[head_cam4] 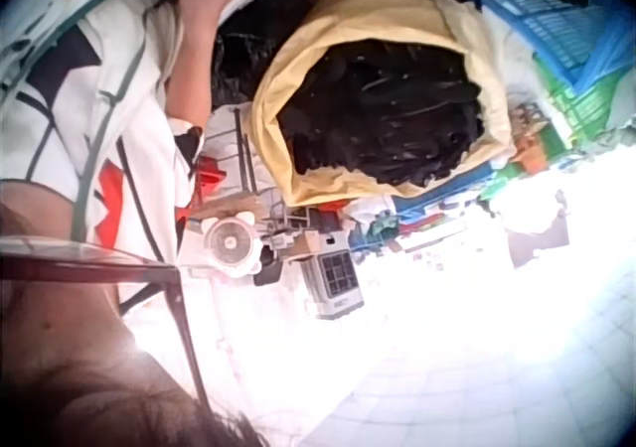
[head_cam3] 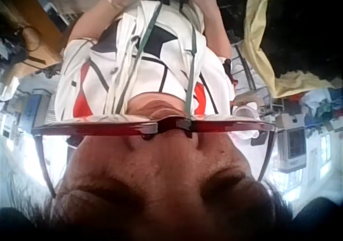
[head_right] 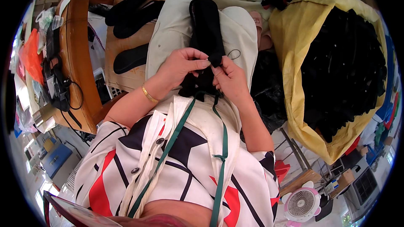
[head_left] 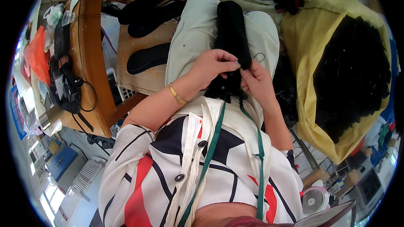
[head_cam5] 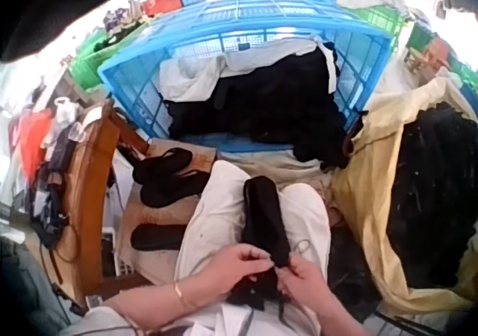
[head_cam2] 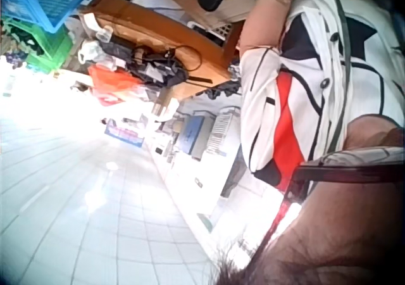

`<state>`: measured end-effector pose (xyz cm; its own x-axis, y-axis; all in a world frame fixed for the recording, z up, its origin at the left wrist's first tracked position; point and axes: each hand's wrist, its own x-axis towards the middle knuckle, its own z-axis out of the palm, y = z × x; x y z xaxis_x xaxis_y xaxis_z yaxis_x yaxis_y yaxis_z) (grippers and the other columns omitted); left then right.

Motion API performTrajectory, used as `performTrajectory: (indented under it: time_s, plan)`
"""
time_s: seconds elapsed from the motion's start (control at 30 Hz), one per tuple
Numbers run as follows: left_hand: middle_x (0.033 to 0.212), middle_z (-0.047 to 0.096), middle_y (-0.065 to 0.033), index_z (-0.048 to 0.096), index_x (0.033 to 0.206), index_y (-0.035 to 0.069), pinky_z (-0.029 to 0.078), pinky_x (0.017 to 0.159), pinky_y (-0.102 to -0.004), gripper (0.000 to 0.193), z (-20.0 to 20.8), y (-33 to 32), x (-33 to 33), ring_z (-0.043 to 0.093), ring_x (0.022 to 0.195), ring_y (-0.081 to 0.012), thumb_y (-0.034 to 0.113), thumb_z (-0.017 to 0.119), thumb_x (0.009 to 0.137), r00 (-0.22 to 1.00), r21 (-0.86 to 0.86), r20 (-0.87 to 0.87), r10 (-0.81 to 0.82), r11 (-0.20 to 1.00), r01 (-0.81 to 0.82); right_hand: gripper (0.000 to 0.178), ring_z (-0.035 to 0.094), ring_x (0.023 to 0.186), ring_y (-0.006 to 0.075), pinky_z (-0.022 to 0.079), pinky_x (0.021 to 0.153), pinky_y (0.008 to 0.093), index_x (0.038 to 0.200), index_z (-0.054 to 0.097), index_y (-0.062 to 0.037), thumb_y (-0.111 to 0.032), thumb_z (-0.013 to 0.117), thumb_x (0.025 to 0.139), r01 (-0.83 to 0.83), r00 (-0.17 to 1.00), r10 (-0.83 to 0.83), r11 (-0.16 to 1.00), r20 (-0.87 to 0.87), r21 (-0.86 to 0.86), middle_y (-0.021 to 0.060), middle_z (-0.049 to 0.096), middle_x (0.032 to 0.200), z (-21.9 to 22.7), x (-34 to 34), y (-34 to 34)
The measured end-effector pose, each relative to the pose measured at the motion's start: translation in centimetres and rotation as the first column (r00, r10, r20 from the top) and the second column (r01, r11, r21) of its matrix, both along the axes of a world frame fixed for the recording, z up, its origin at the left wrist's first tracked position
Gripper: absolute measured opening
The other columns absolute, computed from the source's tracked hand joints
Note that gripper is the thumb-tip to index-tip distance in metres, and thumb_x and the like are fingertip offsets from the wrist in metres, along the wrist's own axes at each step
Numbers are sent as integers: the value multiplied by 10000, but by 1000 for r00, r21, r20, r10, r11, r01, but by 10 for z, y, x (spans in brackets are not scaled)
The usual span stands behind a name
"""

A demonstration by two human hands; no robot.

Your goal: The person sits on the floor and sews a black shoe sole using a needle and thread. They repeatedly pull the thread through the sole to attach it, handling the shoe with both hands. The person occasionally reaches into a nearby yellow bag to retrieve more shoe parts.

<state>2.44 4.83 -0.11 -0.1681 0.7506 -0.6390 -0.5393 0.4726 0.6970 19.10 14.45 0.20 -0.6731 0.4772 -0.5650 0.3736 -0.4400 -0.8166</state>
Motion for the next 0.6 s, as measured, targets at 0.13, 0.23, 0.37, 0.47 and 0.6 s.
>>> performTrajectory:
  time_s: [0.13,0.23,0.37,0.47,0.6]
  plan:
    - [880,682,-19,694,1000,14,480,615,-219,212,-3,-1,0,604,728,-85,106,776,827,1000,16,4,13,1000,-13,71,528,588,50,434,512,204,1040,576,-71,-114,538,998,-26,997,28,999,69,-19,-15,565,700,1,-2,1]
    - [866,683,-16,697,986,14,479,604,-220,203,-5,-1,0,603,715,-84,108,777,825,1000,30,-6,13,999,-13,120,548,605,69,457,524,217,1094,545,-62,-94,538,978,-65,990,59,997,130,45,8,580,728,8,-8,1]
    - [852,684,-13,699,966,17,479,600,-219,179,-5,0,-1,602,698,-80,116,769,834,1000,46,-19,-18,999,19,269,581,641,102,496,553,244,1195,491,-56,-59,532,929,-73,991,55,986,123,148,48,598,775,18,-17,0]
    - [834,687,-22,702,962,13,485,584,-224,182,-10,0,-3,614,708,-86,129,766,837,999,63,-28,-42,997,44,381,603,696,114,518,588,265,1268,453,-69,-48,537,897,-193,979,183,973,88,125,76,616,830,24,-20,8]
    - [854,675,-5,688,990,30,481,605,-216,169,-5,-2,-1,598,696,-72,131,738,864,996,79,-5,-84,993,85,355,616,730,139,525,633,289,1235,542,-45,1,520,884,-327,945,318,916,75,232,90,639,879,25,-9,37]
